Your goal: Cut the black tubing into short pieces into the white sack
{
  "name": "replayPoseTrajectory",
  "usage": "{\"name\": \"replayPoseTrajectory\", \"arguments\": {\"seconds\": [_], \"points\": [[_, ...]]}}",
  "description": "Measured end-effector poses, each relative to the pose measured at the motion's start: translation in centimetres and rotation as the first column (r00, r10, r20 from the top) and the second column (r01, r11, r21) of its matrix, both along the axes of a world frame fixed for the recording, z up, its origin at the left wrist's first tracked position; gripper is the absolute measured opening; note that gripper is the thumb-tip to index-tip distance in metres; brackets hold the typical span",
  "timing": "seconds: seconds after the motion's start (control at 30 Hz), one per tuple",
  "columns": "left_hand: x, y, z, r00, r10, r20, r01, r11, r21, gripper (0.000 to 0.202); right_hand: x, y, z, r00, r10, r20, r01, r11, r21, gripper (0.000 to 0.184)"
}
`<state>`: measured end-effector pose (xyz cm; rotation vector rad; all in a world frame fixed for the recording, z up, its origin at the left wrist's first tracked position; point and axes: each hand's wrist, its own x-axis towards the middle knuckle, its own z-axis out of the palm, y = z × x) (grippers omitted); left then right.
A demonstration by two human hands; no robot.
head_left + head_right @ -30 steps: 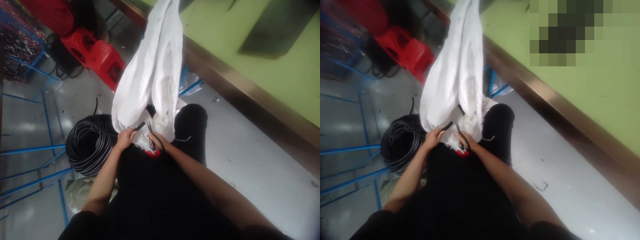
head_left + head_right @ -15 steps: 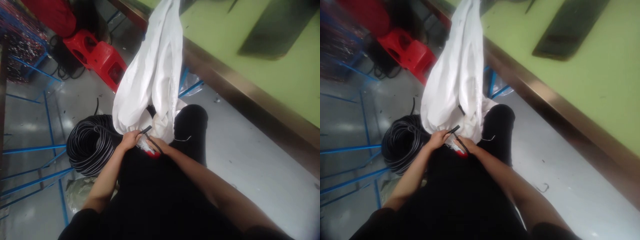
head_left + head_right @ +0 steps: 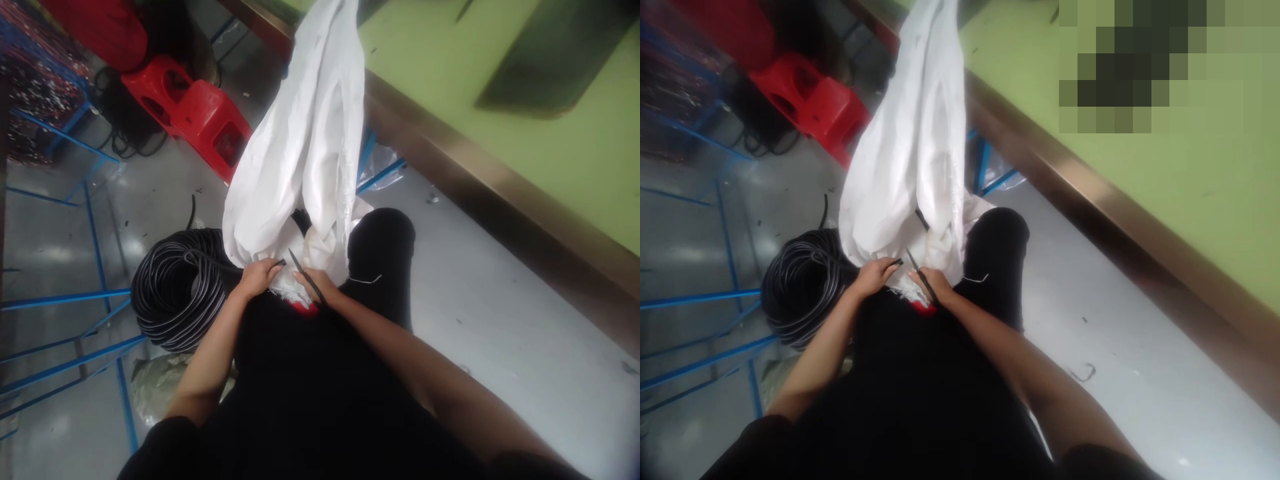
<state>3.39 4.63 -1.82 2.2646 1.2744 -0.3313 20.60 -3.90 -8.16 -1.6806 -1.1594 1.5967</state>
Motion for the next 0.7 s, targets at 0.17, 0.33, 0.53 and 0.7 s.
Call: {"name": "replayPoseTrajectory", "arguments": {"seconds": [0.17,0.33,0.53,0.7], "points": [[0.9,-1.4,-0.5,0.996,-0.089,0.019,0.089,0.996,-0.007,0.036,0.1,0.2,0.4,0.974,-0.053,-0.222,0.045,0.998,-0.037,0.037],[1.3,-2.3,-0.8,0.981,-0.180,0.070,0.180,0.984,-0.002,0.034,0.4,0.1,0.7,0.952,-0.061,-0.300,0.073,0.997,0.026,0.040],[-1.7,-1.4,-0.9,0.978,-0.160,0.133,0.151,0.985,0.080,0.036,0.6,0.3,1.1,0.934,-0.169,-0.314,0.165,0.985,-0.041,0.037],[-2.5,-1.0,-0.8,0.979,-0.004,0.202,-0.011,0.997,0.077,0.034,0.4,0.4,0.6,0.922,-0.182,-0.341,0.182,0.983,-0.032,0.042]]}}
